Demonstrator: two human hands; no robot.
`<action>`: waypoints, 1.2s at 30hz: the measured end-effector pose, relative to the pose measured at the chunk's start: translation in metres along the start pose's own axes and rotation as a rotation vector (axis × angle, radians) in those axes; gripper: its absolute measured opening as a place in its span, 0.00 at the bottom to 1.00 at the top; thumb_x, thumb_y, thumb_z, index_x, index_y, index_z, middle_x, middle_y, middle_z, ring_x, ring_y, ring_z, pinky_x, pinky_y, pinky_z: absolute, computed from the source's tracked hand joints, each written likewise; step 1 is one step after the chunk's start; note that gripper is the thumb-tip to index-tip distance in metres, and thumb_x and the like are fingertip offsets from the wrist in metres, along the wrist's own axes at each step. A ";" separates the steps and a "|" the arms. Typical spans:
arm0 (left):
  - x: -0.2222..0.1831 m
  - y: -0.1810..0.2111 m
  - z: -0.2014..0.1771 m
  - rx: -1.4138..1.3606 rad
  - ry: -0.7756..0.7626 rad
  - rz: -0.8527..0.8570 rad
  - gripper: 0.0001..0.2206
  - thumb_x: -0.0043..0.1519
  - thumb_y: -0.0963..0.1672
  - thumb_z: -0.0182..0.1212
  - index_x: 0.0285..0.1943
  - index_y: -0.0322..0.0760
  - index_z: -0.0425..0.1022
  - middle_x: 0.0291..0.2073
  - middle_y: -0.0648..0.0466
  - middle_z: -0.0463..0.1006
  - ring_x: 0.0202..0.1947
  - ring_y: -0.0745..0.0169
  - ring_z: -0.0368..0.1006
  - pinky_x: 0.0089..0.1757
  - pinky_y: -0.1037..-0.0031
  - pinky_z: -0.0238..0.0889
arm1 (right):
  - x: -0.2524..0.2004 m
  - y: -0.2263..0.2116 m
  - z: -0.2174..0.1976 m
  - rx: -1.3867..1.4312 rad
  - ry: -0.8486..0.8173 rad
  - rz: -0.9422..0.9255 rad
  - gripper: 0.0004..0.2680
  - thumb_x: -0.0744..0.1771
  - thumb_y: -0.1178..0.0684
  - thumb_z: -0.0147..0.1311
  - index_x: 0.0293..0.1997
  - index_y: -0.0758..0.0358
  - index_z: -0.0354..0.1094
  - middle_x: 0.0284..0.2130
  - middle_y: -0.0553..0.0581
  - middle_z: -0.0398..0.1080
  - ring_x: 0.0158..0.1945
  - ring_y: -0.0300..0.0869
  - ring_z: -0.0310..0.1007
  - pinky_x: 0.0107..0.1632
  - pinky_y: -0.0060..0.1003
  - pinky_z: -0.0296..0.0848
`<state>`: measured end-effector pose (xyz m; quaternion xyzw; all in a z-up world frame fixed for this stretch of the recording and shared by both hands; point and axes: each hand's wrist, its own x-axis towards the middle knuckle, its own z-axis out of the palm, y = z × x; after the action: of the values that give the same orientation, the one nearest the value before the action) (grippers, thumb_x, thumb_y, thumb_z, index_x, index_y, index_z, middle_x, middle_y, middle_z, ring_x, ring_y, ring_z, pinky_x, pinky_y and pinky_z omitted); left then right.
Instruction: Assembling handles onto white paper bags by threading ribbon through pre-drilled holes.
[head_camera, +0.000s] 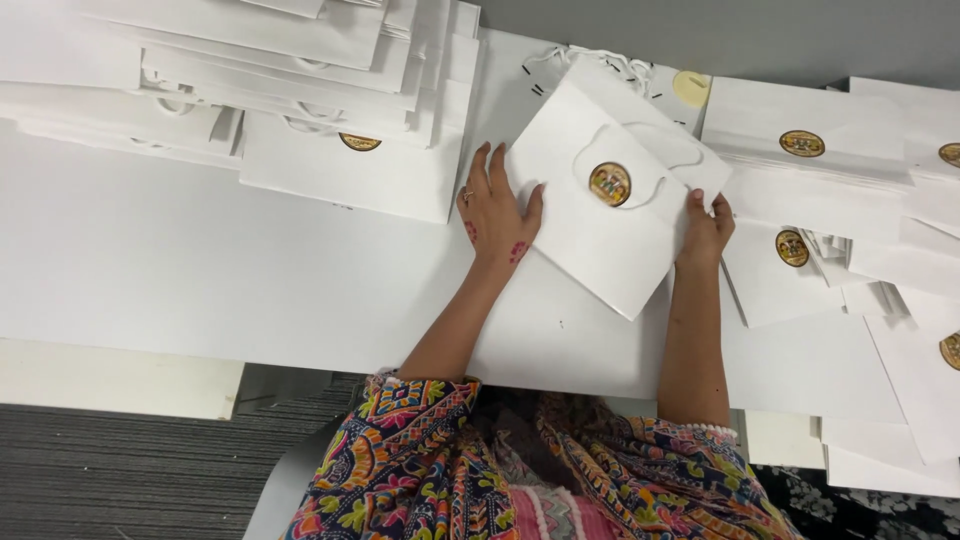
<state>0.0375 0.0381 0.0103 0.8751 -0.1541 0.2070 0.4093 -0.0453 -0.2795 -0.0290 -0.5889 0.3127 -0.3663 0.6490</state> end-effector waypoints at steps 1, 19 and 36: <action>0.002 0.002 -0.005 0.001 0.004 -0.002 0.37 0.60 0.52 0.69 0.75 0.35 0.56 0.73 0.42 0.55 0.68 0.41 0.61 0.59 0.48 0.54 | -0.006 -0.007 0.006 0.001 -0.004 -0.001 0.13 0.69 0.55 0.59 0.57 0.71 0.65 0.47 0.61 0.74 0.47 0.42 0.76 0.51 0.35 0.77; 0.030 -0.024 -0.041 -0.851 0.143 -0.090 0.16 0.71 0.44 0.55 0.57 0.20 0.68 0.42 0.41 0.80 0.43 0.56 0.78 0.46 0.68 0.71 | -0.052 0.031 0.119 0.688 -0.408 0.117 0.25 0.73 0.36 0.36 0.74 0.67 0.51 0.65 0.58 0.68 0.66 0.45 0.71 0.67 0.41 0.73; 0.229 -0.197 -0.191 -0.831 0.484 -0.349 0.49 0.64 0.40 0.66 0.77 0.30 0.19 0.75 0.35 0.32 0.75 0.38 0.41 0.64 0.51 0.51 | -0.090 0.007 0.133 0.047 -0.512 -0.125 0.21 0.73 0.38 0.41 0.67 0.65 0.53 0.31 0.58 0.74 0.29 0.39 0.72 0.33 0.31 0.66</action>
<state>0.2770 0.2858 0.1042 0.5780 0.0242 0.2536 0.7753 0.0184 -0.1326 -0.0237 -0.6653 0.0926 -0.2518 0.6967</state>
